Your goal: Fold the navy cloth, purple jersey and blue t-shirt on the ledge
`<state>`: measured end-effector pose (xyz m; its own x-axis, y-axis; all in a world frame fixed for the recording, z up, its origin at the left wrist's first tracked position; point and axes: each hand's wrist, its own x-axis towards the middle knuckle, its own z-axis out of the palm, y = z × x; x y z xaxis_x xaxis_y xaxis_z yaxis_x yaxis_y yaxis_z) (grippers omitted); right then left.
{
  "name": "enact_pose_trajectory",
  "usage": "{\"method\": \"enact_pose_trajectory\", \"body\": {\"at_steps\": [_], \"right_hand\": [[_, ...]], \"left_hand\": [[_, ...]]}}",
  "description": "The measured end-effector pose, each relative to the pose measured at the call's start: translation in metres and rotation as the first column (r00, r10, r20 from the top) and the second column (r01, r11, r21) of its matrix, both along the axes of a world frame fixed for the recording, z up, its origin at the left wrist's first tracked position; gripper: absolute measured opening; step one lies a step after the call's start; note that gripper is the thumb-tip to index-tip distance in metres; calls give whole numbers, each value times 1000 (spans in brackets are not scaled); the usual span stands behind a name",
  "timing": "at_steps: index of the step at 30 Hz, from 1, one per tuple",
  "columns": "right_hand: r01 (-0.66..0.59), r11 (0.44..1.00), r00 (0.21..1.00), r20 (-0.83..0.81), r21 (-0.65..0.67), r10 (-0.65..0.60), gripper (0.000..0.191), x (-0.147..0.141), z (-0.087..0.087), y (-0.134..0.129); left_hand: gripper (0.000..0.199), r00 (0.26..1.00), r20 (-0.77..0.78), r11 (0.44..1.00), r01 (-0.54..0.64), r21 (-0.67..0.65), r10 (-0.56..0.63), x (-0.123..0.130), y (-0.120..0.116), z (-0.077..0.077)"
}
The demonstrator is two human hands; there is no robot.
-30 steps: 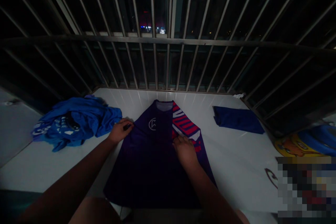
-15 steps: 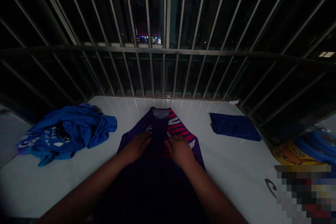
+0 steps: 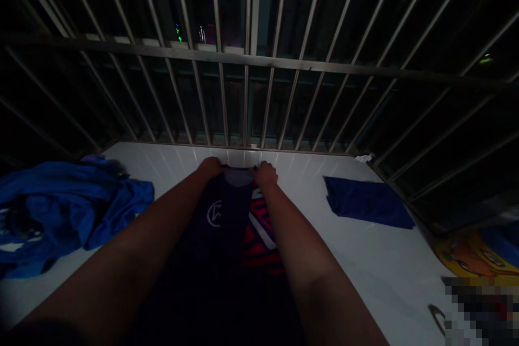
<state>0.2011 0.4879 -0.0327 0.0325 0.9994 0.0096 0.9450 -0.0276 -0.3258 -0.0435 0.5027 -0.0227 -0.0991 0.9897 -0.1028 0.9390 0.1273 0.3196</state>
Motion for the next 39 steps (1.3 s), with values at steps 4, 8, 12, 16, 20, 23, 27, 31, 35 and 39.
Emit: {"method": "enact_pose_trajectory", "body": {"at_steps": [4, 8, 12, 16, 20, 23, 27, 31, 35, 39], "right_hand": [[-61, 997, 996, -59, 42, 63, 19, 8, -1, 9], [-87, 988, 986, -133, 131, 105, 18, 31, 20, -14], [-255, 913, 915, -226, 318, 334, 19, 64, 35, -88], [-396, 837, 855, -182, 377, 486, 23, 83, 25, -190], [-457, 871, 883, -26, 179, 468, 26, 80, -4, -263], [-435, 896, 901, 31, 91, 434, 34, 75, -14, -283], [-368, 922, 929, 9, 123, 370, 38, 73, -3, -272], [-342, 920, 939, 39, 190, 341, 47, 57, 1, -237], [-368, 928, 929, 71, 50, 364, 66, 51, -19, -204], [-223, 972, 965, 127, -67, 230, 72, 84, -36, -185]], "left_hand": [[22, 997, 56, 998, 44, 45, -47, -13, 4, 5], [26, 985, 143, 985, 76, 154, -98, -29, -33, 20], [28, 935, 264, 933, 142, 330, -236, -44, -119, 24], [27, 863, 397, 907, 148, 395, -314, -47, -223, -2], [25, 896, 272, 905, 250, 343, -351, -36, -291, -36], [32, 942, 143, 920, 252, 301, -305, -31, -306, -41], [42, 948, 108, 908, 250, 335, -301, -26, -287, -23], [47, 950, 50, 891, 268, 367, -307, -10, -246, -12], [58, 957, -78, 929, 289, 230, -278, -1, -220, -33], [72, 978, -137, 970, 180, 162, -159, -17, -219, -58]]}}
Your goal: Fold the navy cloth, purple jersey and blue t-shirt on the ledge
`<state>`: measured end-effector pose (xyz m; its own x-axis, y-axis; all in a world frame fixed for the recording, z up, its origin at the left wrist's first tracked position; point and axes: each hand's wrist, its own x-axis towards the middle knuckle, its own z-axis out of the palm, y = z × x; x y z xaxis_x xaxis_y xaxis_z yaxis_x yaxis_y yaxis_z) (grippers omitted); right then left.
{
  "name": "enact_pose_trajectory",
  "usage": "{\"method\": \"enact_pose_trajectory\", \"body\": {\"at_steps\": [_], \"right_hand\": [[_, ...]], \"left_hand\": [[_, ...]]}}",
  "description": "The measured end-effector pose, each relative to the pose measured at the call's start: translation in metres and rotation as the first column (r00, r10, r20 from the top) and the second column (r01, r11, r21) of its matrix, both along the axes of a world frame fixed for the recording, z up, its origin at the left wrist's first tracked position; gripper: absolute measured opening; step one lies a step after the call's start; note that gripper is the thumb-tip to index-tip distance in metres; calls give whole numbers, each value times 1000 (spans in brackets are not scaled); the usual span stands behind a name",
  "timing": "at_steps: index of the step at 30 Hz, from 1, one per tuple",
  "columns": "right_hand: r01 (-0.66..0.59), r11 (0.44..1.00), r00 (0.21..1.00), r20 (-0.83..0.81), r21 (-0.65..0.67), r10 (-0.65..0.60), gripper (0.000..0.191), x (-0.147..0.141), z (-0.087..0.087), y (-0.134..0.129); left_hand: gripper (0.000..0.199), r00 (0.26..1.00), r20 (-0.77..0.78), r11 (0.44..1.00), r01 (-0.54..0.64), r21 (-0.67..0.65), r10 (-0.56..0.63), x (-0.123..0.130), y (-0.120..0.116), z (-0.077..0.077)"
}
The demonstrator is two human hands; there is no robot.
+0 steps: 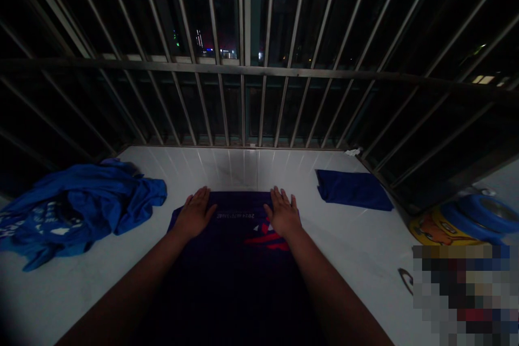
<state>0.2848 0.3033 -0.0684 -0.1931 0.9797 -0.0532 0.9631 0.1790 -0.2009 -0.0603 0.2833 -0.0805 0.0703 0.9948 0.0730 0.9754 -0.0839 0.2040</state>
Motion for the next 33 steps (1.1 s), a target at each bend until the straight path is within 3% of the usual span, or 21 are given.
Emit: {"method": "enact_pose_trajectory", "body": {"at_steps": [3, 6, 9, 14, 17, 20, 24, 28, 30, 33], "right_hand": [[65, 998, 997, 48, -4, -65, 69, 30, -1, 11], [42, 998, 999, 22, 50, -43, 63, 44, 8, 23], [-38, 996, 998, -48, 76, 42, 57, 42, 22, 39], [-137, 991, 990, -30, -11, 137, 36, 31, 39, 64], [-115, 993, 992, -51, -9, 114, 19, 30, 47, 72], [-101, 994, 990, -92, 31, 104, 21, 33, 59, 73], [-77, 981, 968, -221, 177, 115, 21, 46, 78, 58], [-71, 947, 933, -314, 315, 175, 21, 61, 87, 12], [-91, 937, 928, -314, 337, 203, 23, 67, 80, -21], [-131, 937, 935, -273, 325, 226, 24, 71, 54, -78]], "left_hand": [[68, 1000, -14, 1000, -6, -10, 6, -21, 5, 0], [60, 998, 31, 997, 59, -56, -57, -42, 27, 17], [51, 987, 81, 977, 151, -148, -140, -58, 56, 40], [8, 980, 98, 944, 196, -265, -175, -68, 90, 66], [11, 982, 112, 948, 177, -263, -152, -68, 97, 75], [11, 986, 131, 973, 131, -190, -107, -68, 96, 85], [16, 980, 171, 994, 106, -40, -98, -69, 73, 100], [16, 943, 276, 979, 152, 138, -185, -69, 16, 104], [19, 922, 319, 968, 168, 185, -221, -70, -21, 95], [23, 924, 314, 969, 166, 185, -218, -71, -77, 67]]}}
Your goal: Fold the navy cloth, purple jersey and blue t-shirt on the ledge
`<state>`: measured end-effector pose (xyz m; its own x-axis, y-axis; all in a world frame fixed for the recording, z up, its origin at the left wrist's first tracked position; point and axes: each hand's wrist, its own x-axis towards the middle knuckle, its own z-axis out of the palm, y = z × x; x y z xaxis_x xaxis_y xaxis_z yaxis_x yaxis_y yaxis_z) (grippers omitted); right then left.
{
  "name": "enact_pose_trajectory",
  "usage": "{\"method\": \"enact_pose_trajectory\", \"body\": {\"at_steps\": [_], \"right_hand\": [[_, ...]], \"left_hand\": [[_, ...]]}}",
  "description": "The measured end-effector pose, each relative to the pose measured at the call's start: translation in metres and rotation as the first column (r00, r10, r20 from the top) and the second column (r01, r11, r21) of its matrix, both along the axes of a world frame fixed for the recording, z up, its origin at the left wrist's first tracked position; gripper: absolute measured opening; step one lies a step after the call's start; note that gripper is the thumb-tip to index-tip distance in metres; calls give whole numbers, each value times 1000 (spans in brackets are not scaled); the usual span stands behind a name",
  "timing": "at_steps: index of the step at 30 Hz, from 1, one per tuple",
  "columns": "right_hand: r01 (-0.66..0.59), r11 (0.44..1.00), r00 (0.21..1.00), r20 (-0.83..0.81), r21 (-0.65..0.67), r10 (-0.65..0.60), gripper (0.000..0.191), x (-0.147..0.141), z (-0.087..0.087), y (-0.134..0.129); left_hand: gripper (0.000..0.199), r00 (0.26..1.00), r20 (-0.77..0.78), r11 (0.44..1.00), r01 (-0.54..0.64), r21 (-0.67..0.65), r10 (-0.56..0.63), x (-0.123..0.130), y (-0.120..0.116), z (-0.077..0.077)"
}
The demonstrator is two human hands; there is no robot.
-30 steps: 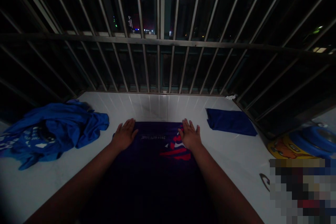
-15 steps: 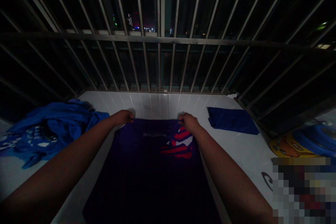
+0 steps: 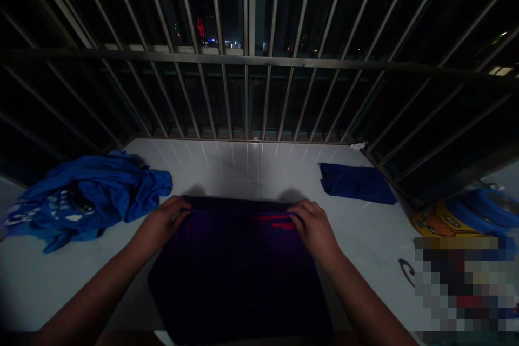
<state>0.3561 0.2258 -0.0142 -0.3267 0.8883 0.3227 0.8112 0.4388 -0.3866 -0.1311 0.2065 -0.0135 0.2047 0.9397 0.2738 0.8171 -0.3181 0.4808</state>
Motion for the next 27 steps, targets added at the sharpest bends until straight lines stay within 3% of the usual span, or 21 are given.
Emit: {"method": "enact_pose_trajectory", "body": {"at_steps": [5, 7, 9, 14, 18, 22, 27], "right_hand": [[-6, 998, 993, 113, -70, 14, 33, 3, -59, -71], [10, 999, 991, 133, -51, -3, 40, 3, -69, -83], [23, 1000, 990, 142, -21, -20, 44, -1, -66, -87], [49, 999, 979, 200, -6, -47, 49, -32, -47, -64], [144, 980, 949, 300, -140, -97, 68, -50, -60, -35], [154, 962, 937, 343, -226, -69, 72, -43, -71, -7], [130, 953, 931, 363, -274, -23, 73, -38, -57, 33]], "left_hand": [[36, 991, -126, 999, -42, -29, 38, -2, -64, -56], [42, 989, -128, 997, -72, 3, 72, -5, -74, -66], [44, 989, -107, 994, -101, 35, 104, -6, -74, -65], [49, 982, -173, 996, -71, 60, 80, 7, -37, -57], [64, 943, -325, 997, -71, 7, 70, 31, -11, -77], [70, 920, -373, 992, -127, 10, 121, 47, 4, -93], [67, 927, -330, 982, -190, 1, 180, 54, 20, -73]]}}
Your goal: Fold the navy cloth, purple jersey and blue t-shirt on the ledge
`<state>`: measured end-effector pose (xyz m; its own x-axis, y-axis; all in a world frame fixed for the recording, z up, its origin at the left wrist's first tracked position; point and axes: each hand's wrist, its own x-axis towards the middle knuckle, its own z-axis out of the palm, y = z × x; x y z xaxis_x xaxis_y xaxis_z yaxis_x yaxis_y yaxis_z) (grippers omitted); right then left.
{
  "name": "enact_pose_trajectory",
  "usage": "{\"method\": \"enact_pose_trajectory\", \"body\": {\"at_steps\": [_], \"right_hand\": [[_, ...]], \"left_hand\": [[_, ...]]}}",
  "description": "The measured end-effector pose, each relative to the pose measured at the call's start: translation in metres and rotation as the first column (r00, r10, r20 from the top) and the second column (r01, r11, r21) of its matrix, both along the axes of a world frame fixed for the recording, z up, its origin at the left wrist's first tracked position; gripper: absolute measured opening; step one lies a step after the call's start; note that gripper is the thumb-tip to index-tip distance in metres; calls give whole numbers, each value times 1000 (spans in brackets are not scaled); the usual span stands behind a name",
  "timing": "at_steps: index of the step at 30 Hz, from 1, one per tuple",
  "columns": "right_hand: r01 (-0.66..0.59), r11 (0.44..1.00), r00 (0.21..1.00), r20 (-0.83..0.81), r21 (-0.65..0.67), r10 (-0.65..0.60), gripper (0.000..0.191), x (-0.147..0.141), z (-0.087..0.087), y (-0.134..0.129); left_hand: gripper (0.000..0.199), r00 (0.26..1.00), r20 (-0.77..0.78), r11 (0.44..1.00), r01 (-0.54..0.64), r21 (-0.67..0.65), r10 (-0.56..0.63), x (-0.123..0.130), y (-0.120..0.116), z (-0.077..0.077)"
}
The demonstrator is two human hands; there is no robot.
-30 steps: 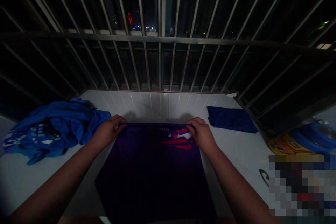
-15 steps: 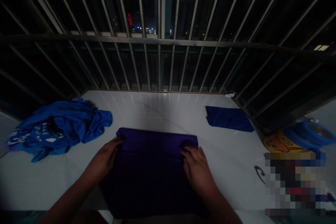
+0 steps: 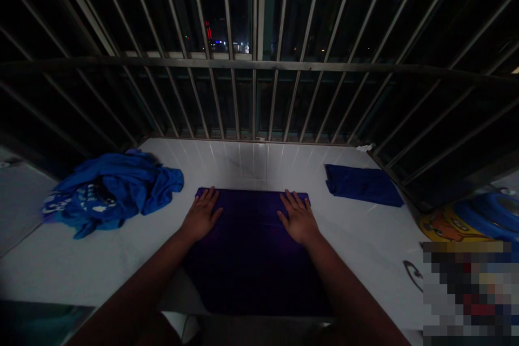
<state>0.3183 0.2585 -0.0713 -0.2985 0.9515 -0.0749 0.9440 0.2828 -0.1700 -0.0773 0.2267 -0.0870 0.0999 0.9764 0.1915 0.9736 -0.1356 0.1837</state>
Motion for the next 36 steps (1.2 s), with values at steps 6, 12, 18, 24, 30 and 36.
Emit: {"method": "enact_pose_trajectory", "body": {"at_steps": [6, 12, 18, 24, 30, 36], "right_hand": [[-3, 1000, 1000, 30, 10, 3, 73, -4, 2, 15], [-7, 999, 1000, 25, 42, 6, 73, -2, -5, 14], [10, 1000, 999, 52, 15, -11, 73, -6, 3, 13], [13, 1000, 999, 46, -4, -13, 74, -8, 10, 9], [16, 1000, 997, 73, 1, -16, 73, -12, 16, 10], [-83, 989, 992, 103, 122, 71, 73, -23, 37, -16]], "left_hand": [[60, 950, 110, 953, -299, 52, 292, -23, -76, 10], [35, 867, 431, 964, -181, -196, 250, -49, -135, 14], [50, 528, 810, 950, 21, -312, 255, -26, -133, 45], [51, 506, 821, 950, 8, -311, 264, -32, -149, 62], [42, 664, 597, 871, -176, -459, 449, -59, -171, 47], [49, 875, 344, 940, -310, -140, 340, -52, -153, 35]]}}
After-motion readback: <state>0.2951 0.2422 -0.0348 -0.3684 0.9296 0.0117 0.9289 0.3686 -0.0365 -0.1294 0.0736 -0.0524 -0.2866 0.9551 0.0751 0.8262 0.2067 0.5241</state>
